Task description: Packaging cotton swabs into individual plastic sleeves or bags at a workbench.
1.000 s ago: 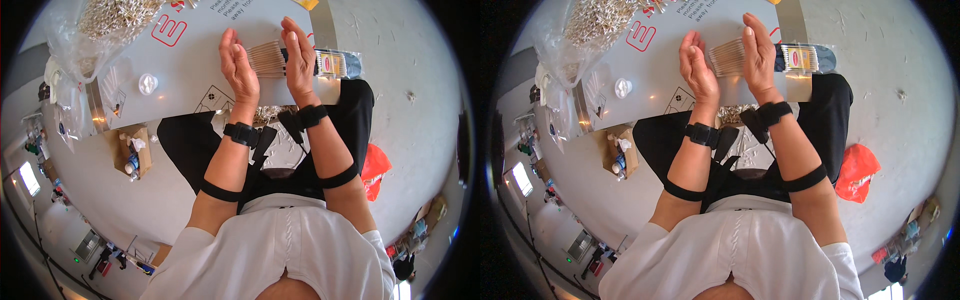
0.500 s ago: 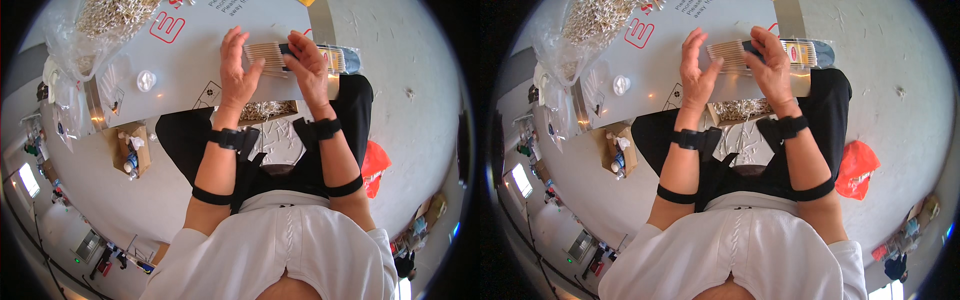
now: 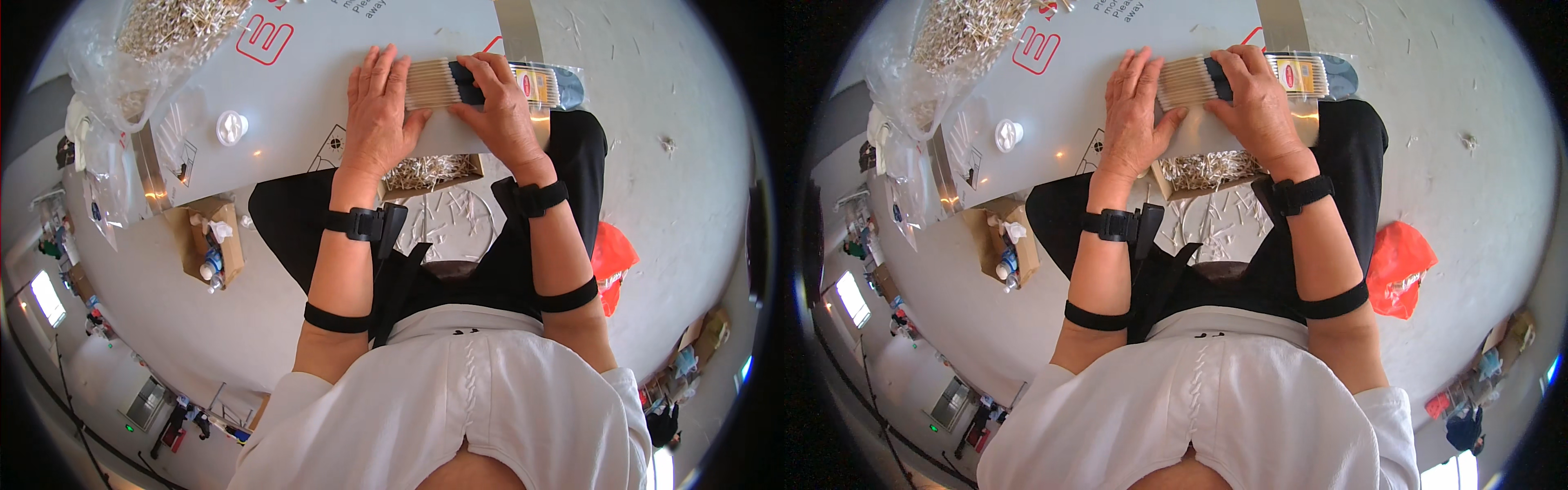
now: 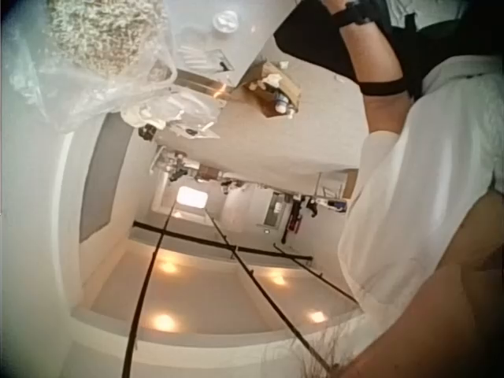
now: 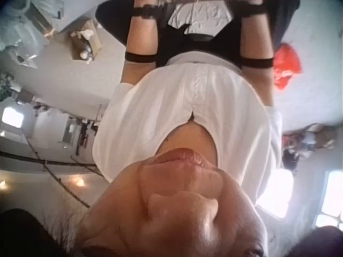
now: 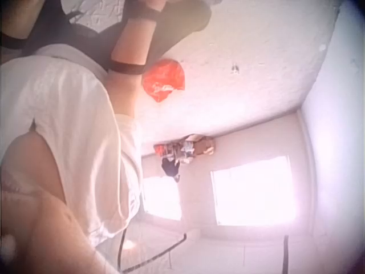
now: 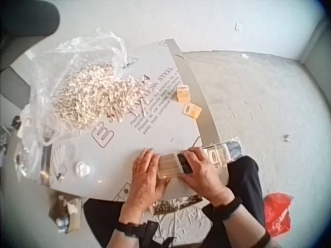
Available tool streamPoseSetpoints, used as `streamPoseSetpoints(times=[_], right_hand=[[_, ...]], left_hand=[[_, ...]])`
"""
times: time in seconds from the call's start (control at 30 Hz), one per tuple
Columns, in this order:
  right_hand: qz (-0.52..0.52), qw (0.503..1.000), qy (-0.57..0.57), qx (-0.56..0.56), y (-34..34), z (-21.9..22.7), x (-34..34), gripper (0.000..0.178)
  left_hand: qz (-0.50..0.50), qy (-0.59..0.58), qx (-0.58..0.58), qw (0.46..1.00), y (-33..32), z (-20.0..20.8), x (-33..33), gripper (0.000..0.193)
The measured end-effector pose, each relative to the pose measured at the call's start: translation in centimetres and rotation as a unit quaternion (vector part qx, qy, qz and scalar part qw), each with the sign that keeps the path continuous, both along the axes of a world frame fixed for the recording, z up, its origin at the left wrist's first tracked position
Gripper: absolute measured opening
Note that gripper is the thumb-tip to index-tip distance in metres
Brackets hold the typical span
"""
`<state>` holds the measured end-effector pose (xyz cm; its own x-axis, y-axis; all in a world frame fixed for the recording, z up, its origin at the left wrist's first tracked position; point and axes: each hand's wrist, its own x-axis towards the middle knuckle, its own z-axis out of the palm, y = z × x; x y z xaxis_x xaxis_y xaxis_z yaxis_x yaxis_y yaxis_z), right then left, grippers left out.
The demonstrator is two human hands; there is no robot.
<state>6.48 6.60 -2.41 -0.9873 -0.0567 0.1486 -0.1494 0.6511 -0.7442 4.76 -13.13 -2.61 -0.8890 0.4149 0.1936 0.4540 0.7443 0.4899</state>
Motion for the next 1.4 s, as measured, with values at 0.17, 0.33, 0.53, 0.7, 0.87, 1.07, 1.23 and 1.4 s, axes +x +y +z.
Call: streamPoseSetpoints(times=[0.17, 0.33, 0.53, 0.7, 0.87, 1.07, 1.23, 1.4], right_hand=[[-0.041, 0.996, -0.038, -0.076, 0.0, 0.5, 0.3, 0.053], [-0.113, 0.964, 0.058, -0.234, -0.7, -1.0, 1.0, 0.038], [-0.113, 0.91, 0.067, -0.393, -3.0, -2.4, -1.7, 0.036], [-0.138, 0.916, 0.05, -0.373, -4.2, -2.7, -1.7, 0.04], [-0.136, 0.891, 0.043, -0.432, -4.3, -2.3, -2.0, 0.041], [-0.142, 0.854, 0.031, -0.499, -3.8, -2.4, -1.9, 0.038], [-0.137, 0.867, 0.019, -0.479, -1.2, -1.1, -0.9, 0.025], [-0.164, 0.929, -0.082, -0.322, 0.5, -0.1, 1.6, 0.012]], left_hand=[[0.022, 0.007, -0.004, 1.0, -0.2, 0.4, 1.9, 0.078], [0.081, -0.045, 0.201, 0.975, 0.4, -0.4, 3.7, 0.078], [0.169, -0.079, 0.525, 0.831, 2.8, -1.4, 0.2, 0.059], [0.161, -0.09, 0.511, 0.84, 5.0, -1.6, -1.0, 0.058], [0.146, -0.103, 0.519, 0.836, 5.6, -2.1, -1.6, 0.062], [0.159, -0.091, 0.554, 0.812, 4.9, -1.7, -1.3, 0.052], [0.153, -0.062, 0.467, 0.869, 2.0, -1.3, -0.4, 0.05], [0.094, 0.07, 0.03, 0.993, 1.2, -0.2, 2.0, 0.071]])
